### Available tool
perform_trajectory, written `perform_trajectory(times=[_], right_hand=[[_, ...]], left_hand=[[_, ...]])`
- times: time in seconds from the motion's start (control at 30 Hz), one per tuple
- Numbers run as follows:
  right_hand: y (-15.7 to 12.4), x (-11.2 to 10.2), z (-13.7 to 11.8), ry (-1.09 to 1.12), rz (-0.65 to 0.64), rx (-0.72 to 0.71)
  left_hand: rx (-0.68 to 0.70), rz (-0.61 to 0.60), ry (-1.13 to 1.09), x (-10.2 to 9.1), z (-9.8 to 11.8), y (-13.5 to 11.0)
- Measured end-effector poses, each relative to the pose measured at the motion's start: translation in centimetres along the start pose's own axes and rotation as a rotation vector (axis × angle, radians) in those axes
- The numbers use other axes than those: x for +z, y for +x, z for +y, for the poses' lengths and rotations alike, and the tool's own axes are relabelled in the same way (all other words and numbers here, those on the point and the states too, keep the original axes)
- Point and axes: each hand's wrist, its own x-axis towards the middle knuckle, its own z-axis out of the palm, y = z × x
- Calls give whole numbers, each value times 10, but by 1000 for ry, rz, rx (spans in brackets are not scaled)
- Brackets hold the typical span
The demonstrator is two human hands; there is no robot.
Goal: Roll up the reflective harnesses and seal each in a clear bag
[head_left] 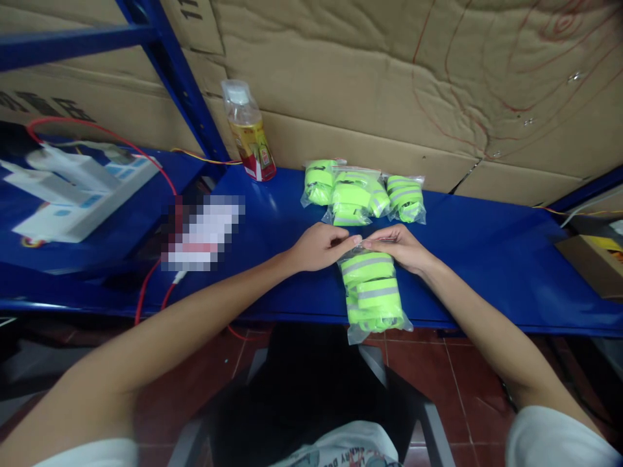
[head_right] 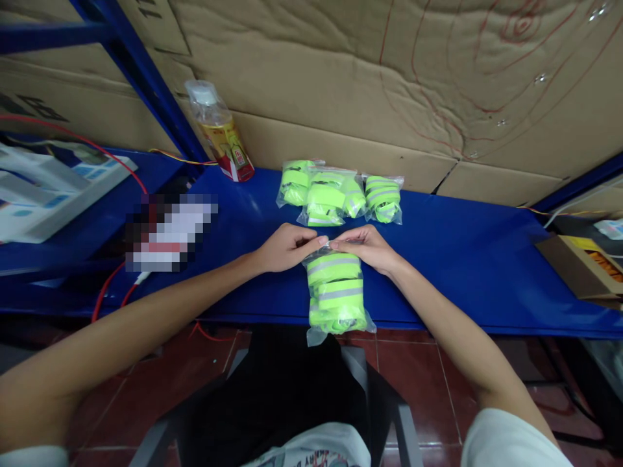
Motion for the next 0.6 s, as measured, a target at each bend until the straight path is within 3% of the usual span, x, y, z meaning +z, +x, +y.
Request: perform_trajectory(times=[0.33,0.5,0.6], right_hand=[[24,-7,-11,-260,-338,48],[46,-12,-18,-315,-473,143],[48,-13,-16,-317,-451,63]], left_hand=[[43,-65,-73,2,-19,10],[19,-341,-73,-16,-28,36],[-27,-465,-84,-25,-29,47]])
